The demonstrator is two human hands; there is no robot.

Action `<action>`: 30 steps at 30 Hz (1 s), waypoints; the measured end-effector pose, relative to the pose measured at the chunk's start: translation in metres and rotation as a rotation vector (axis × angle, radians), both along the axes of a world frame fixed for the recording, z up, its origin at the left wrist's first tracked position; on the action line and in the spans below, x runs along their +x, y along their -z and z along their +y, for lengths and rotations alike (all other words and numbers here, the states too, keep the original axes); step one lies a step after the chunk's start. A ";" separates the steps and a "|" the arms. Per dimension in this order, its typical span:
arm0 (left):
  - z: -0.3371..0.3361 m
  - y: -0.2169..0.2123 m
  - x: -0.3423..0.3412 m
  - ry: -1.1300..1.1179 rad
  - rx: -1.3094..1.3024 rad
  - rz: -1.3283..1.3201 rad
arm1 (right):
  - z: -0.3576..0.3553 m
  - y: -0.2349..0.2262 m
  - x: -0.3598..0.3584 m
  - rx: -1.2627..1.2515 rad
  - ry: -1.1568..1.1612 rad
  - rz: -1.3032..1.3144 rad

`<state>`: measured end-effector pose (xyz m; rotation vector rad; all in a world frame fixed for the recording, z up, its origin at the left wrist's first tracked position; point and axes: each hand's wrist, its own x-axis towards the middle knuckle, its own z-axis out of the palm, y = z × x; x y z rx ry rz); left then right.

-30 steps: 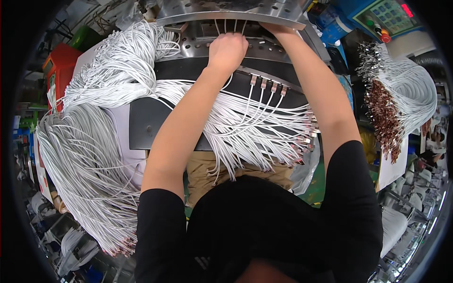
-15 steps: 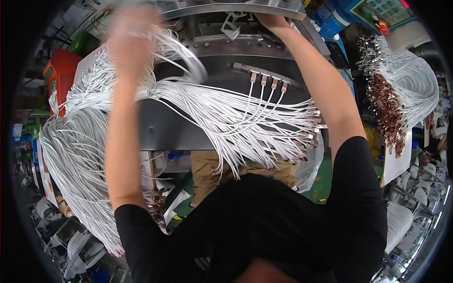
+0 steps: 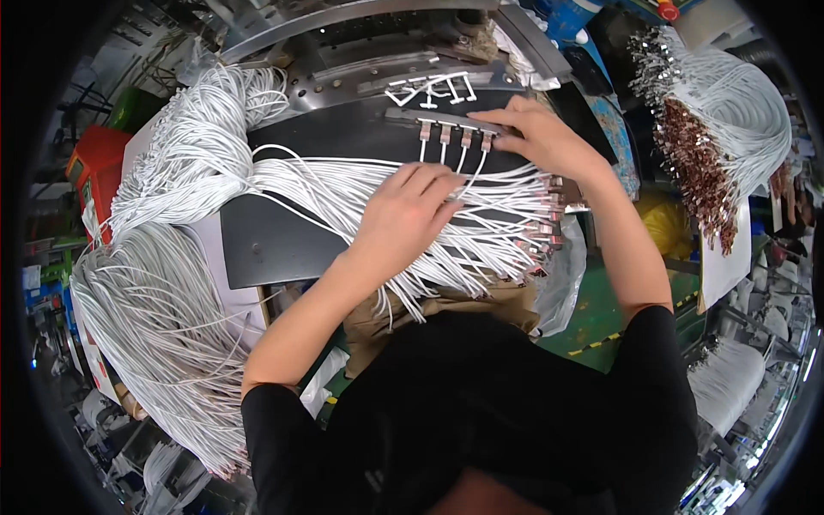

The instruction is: Arranging bundles of white wires onto a manual assembly jig.

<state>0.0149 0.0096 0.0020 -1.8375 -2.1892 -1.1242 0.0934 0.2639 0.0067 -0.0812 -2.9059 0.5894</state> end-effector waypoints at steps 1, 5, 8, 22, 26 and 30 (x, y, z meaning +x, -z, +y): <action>0.003 -0.001 0.004 -0.033 -0.008 0.022 | -0.002 0.003 0.006 -0.033 -0.039 -0.092; 0.010 -0.005 -0.005 -0.111 -0.178 0.097 | 0.004 0.020 -0.028 -0.232 -0.017 0.187; 0.012 -0.002 -0.022 -0.181 -0.250 0.146 | 0.004 0.025 -0.080 -0.259 -0.028 0.357; 0.084 -0.067 -0.135 -0.447 -0.574 -0.071 | 0.083 0.069 -0.278 -0.036 0.171 0.502; 0.087 -0.069 -0.146 -0.501 -0.657 -0.167 | 0.060 0.057 -0.243 0.192 0.129 0.431; 0.058 0.008 -0.195 -0.636 -0.328 0.151 | -0.048 0.011 -0.173 0.405 0.024 0.616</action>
